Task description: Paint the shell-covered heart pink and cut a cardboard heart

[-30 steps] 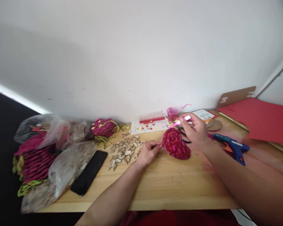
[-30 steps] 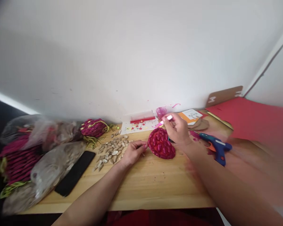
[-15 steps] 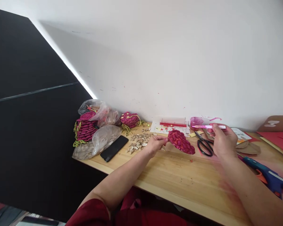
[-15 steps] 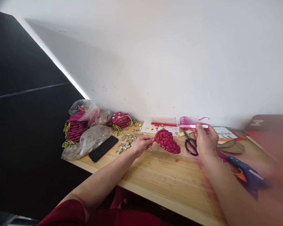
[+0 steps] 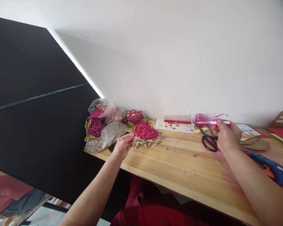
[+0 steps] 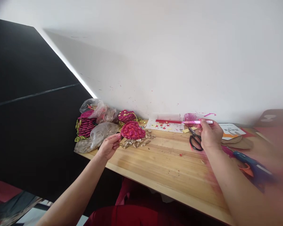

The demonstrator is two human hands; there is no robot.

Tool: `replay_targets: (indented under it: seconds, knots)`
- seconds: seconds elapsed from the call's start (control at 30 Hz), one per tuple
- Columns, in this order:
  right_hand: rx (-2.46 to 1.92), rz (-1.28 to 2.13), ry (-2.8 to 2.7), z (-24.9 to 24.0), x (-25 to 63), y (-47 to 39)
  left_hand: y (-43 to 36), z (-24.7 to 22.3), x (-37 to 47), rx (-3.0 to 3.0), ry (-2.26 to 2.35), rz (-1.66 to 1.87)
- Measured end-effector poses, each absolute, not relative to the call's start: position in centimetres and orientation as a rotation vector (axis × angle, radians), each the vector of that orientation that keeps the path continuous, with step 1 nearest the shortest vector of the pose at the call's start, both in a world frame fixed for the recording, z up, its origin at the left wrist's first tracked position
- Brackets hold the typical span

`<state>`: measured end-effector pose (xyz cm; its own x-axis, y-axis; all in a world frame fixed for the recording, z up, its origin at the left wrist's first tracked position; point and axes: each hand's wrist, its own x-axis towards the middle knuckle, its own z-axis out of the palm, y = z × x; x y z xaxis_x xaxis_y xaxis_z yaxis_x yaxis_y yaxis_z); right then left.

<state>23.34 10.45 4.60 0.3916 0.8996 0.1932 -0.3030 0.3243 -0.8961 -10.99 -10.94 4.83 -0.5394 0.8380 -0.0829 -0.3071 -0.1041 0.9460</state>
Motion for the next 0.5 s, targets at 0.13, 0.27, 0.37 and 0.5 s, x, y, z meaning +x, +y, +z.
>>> replay_targets:
  seconds: [0.13,0.27,0.37,0.5]
  knots:
    - [-0.920,0.937,-0.779,4.7,23.4,10.4,-11.3,5.3,-13.5,0.548,1.386,1.860]
    - [-0.916,0.966,-0.796,4.5,23.3,10.4,-8.7,6.0,-15.6,0.469,1.457,1.917]
    - [-0.913,0.976,-0.817,4.2,23.4,10.5,-5.4,6.9,-16.7,0.421,1.510,1.912]
    - [-0.911,0.966,-0.836,3.9,23.6,10.6,-1.0,8.1,-17.7,0.397,1.553,1.914]
